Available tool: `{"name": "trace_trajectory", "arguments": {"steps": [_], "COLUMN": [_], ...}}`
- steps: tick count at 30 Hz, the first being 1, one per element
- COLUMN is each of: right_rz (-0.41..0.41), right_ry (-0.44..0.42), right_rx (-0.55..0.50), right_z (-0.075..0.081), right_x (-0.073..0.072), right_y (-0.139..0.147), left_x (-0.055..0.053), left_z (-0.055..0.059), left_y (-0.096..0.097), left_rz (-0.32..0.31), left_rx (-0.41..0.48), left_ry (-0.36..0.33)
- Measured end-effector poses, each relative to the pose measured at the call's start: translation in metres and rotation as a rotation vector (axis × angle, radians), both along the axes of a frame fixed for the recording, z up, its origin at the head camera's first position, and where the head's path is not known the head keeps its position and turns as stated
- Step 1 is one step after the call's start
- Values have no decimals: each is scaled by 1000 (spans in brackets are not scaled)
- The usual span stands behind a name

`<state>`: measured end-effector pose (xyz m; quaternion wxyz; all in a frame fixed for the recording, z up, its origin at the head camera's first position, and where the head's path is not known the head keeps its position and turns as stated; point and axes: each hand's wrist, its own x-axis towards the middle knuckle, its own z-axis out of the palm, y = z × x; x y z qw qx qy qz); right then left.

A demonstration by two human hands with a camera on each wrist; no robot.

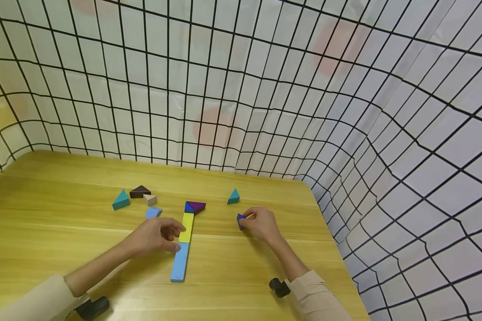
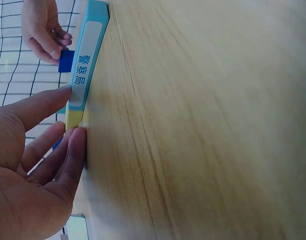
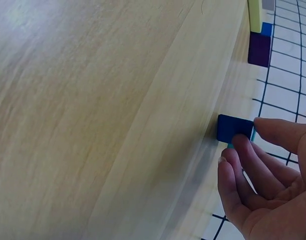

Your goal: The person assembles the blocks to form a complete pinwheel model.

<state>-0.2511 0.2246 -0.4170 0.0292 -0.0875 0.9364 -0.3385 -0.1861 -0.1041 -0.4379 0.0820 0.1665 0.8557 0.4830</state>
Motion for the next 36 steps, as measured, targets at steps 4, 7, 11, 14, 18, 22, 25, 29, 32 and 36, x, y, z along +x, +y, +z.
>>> {"name": "trace_trajectory", "arguments": {"steps": [4,7,11,14,18,22,25,29,32,36], "right_rz": [-9,-13,-12,-2,26,47,45,31,26,25], "right_ry": [-4,-1,7,12,46,70,59,40,34,29], "right_rx": [19,38,41,30,35,34,23,21,26,21], "right_z": [0,1,2,3,3,2,2,1,1,0], "right_x": [-1,-1,-1,-1,-1,-1,0,-1,-1,-1], "right_y": [-2,-3,-2,-2,-1,0,0,-2,-2,-3], "left_x": [0,0,0,0,0,0,0,0,0,0], "left_z": [0,0,-1,0,0,-1,-1,-1,-1,-1], "left_y": [0,0,0,0,0,0,0,-1,-1,-1], "left_rz": [2,1,1,2,3,1,0,-2,-4,-7], "left_rx": [-1,1,1,-1,-3,-4,-4,-3,-1,0], "left_ry": [2,2,1,-1,0,4,8,10,11,14]}}
